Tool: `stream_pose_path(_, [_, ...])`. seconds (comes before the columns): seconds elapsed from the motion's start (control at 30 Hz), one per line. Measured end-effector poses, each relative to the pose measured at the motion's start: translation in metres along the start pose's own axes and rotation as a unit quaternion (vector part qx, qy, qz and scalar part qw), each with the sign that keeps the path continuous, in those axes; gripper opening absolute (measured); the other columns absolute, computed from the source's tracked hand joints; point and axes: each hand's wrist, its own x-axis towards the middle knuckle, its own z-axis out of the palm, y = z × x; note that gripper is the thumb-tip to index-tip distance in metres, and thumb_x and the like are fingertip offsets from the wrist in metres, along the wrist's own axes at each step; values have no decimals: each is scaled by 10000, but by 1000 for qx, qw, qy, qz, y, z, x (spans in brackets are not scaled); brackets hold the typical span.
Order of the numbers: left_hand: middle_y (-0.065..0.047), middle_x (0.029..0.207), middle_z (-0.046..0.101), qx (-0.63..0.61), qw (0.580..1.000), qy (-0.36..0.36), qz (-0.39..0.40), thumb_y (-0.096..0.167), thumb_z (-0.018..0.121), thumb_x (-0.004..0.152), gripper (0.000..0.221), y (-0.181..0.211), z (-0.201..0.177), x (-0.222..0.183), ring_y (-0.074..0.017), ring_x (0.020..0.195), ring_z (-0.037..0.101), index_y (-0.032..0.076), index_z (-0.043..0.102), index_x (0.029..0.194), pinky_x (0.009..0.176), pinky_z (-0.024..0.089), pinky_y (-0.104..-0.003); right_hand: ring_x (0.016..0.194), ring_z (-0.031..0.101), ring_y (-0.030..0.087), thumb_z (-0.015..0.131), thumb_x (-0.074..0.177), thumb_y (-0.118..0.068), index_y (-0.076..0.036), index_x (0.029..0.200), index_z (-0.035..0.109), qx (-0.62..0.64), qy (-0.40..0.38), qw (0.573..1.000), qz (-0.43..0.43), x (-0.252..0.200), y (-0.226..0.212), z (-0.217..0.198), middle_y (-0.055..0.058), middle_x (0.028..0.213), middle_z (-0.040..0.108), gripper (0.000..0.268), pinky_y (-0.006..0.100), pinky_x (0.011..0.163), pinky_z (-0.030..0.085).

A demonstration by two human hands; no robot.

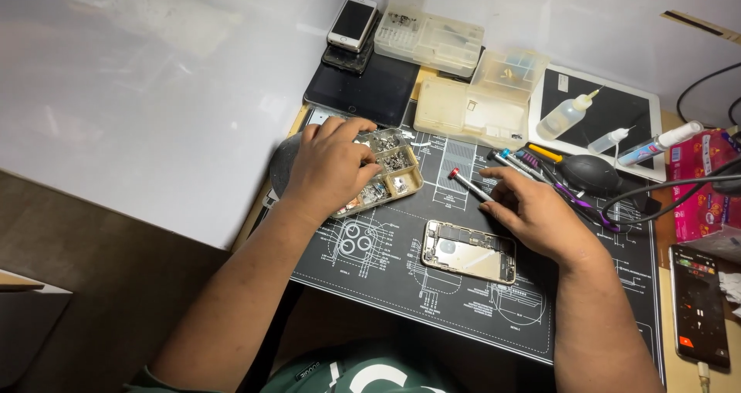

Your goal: Repairing a mobile phone motherboard by using a precision screwdriver to manipulate small screws and components.

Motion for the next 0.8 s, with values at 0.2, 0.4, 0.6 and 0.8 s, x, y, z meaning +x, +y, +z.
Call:
stream_pose_path(0.2, [11,1199,683,42,998,14,36,197,687,882,123,2,5,3,-222,1148,587,178,770,792,958,394,-450,906,756,390,699,899,-139,-137,1375,614,-2,2,1000,-6,0,-2,-2,183,969,788,483,492,788,575])
stream_pose_path(0.4, [-16,1217,676,20,999,3,29,184,608,914,183,5,-9,0,-243,1143,595,151,757,813,953,414,-463,916,756,394,701,896,-159,-141,1372,611,-6,-3,1000,-6,-4,-3,-2,186,980,788,484,500,794,579])
stream_pose_path(0.6, [-62,1276,630,-13,1000,-5,28,225,563,949,225,4,-15,-5,-284,1158,585,115,677,789,964,408,-486,923,758,393,696,900,-160,-158,1376,608,-17,-8,1000,-4,-3,-2,-3,177,986,793,484,500,804,582])
stream_pose_path(0.8, [-54,1310,605,-39,998,-40,-1,267,514,982,259,5,-21,-8,-278,1203,556,110,680,860,1020,383,-504,917,764,379,694,906,-160,-158,1370,612,-15,-9,1000,3,-1,-3,-3,170,985,793,472,489,802,585])
